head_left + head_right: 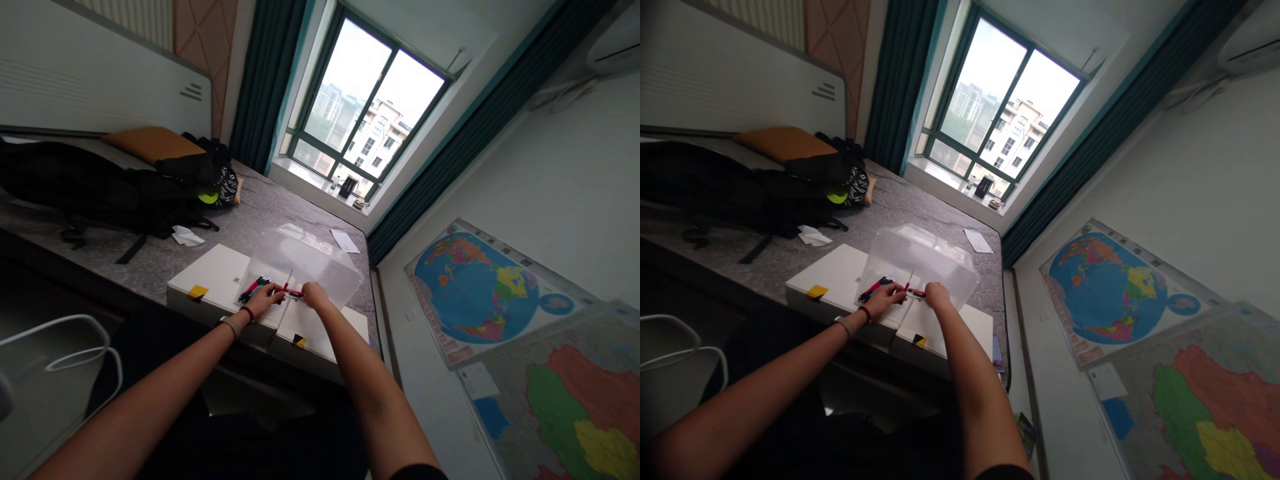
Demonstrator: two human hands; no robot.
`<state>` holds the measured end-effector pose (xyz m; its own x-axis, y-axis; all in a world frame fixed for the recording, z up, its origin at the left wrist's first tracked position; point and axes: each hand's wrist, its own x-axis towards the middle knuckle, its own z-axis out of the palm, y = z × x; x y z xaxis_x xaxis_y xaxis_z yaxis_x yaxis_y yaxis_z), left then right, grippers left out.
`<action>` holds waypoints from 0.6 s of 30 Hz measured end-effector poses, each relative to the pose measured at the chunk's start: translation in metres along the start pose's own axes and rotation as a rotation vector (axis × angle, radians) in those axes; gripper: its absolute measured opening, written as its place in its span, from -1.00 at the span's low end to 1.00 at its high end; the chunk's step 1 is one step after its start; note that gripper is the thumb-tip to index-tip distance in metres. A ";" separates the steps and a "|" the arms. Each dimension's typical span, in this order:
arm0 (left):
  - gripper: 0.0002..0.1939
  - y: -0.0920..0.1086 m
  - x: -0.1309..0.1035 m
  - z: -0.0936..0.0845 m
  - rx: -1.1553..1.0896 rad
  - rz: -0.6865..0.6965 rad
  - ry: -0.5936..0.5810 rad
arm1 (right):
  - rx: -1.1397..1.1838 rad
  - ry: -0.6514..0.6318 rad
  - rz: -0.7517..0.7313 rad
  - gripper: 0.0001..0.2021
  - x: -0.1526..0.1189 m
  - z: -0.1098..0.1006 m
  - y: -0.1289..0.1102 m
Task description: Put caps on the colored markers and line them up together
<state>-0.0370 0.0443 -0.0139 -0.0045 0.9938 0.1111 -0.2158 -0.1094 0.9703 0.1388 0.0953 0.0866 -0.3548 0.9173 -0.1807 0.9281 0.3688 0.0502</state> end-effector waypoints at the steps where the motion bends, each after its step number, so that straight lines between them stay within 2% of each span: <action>1: -0.61 0.000 0.000 0.000 0.005 0.004 0.000 | -0.009 0.005 -0.016 -0.78 -0.001 0.000 -0.002; 7: -0.65 -0.003 0.001 -0.002 -0.016 0.024 -0.025 | -0.094 0.047 -0.136 -0.77 0.005 -0.005 -0.012; 12: -0.65 -0.006 0.002 -0.003 -0.026 0.027 -0.030 | -0.170 -0.015 -0.200 -0.78 0.010 -0.006 -0.016; 18: -0.60 -0.002 0.000 -0.001 -0.032 -0.031 -0.015 | -0.117 -0.039 -0.201 -0.78 0.014 -0.010 -0.010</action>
<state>-0.0376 0.0446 -0.0159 0.0174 0.9963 0.0842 -0.2464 -0.0774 0.9661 0.1234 0.1054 0.0932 -0.5242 0.8181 -0.2365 0.8191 0.5603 0.1227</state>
